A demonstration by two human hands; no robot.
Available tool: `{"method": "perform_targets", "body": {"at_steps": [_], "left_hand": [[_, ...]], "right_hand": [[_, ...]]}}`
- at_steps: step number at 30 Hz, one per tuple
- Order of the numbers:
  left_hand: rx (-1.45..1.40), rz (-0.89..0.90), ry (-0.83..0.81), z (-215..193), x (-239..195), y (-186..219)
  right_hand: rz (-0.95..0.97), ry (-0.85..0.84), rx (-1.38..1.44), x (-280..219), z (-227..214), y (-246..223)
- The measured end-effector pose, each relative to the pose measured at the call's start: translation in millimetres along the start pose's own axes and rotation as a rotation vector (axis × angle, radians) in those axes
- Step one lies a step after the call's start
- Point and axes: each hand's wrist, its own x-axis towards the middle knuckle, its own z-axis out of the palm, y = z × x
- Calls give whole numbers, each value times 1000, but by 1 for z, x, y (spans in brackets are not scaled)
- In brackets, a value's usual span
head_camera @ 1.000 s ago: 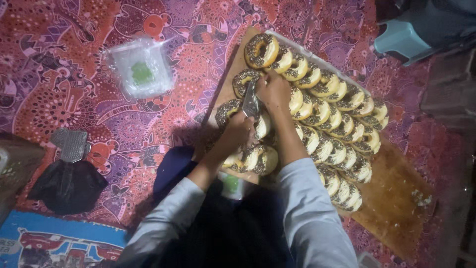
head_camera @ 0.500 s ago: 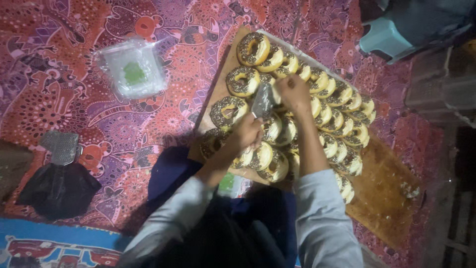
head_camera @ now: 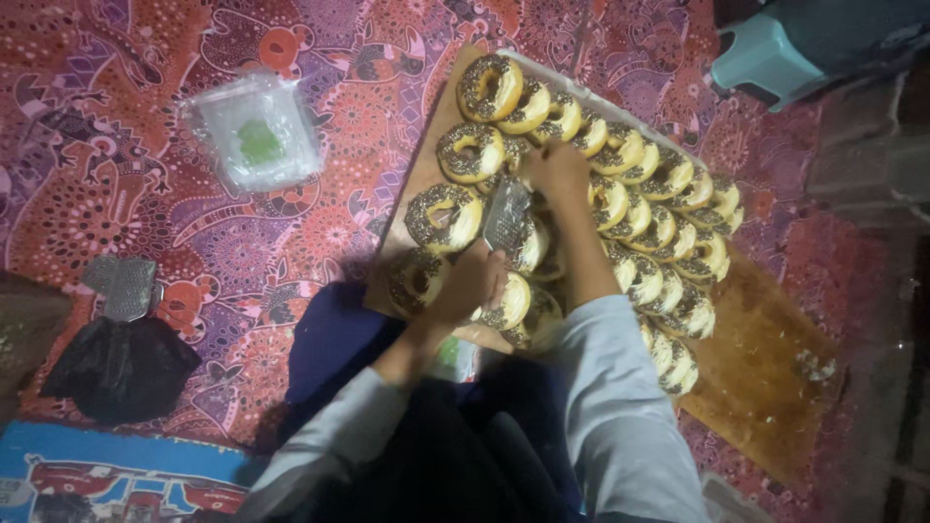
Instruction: The person grates a white topping onto ring-shaped pastries arranged on a wooden board, then individually wraps each pastry in a clear plastic bag and places it into a crate.
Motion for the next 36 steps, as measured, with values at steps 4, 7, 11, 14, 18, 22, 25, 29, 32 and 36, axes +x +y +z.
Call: {"method": "perform_targets", "body": {"at_steps": [4, 7, 11, 14, 18, 22, 25, 29, 32, 36], "left_hand": [[-13, -54, -48, 6, -2, -4], [-227, -204, -73, 28, 39, -10], [-160, -273, -54, 47, 79, -32], [-193, -270, -44, 53, 88, -48], [-166, -207, -47, 48, 69, -44], [-45, -109, -106, 44, 17, -28], [-28, -122, -134, 44, 9, -22], [-234, -182, -163, 66, 37, -37], [-176, -343, -59, 89, 81, -51], [-255, -345, -43, 99, 106, -83]], "right_hand": [[44, -100, 288, -5, -37, 19], [-10, -41, 238, -16, -57, 30], [-87, 39, 66, -30, -43, 40], [-60, 149, -18, -26, -15, 52], [-33, 145, -48, -4, 13, 64], [-4, 77, -4, 9, 12, 77], [11, 15, 168, 15, -13, 88], [104, -35, 338, -4, -44, 105], [5, 18, 89, -15, -52, 109], [-85, 123, -22, -15, -24, 115]]}}
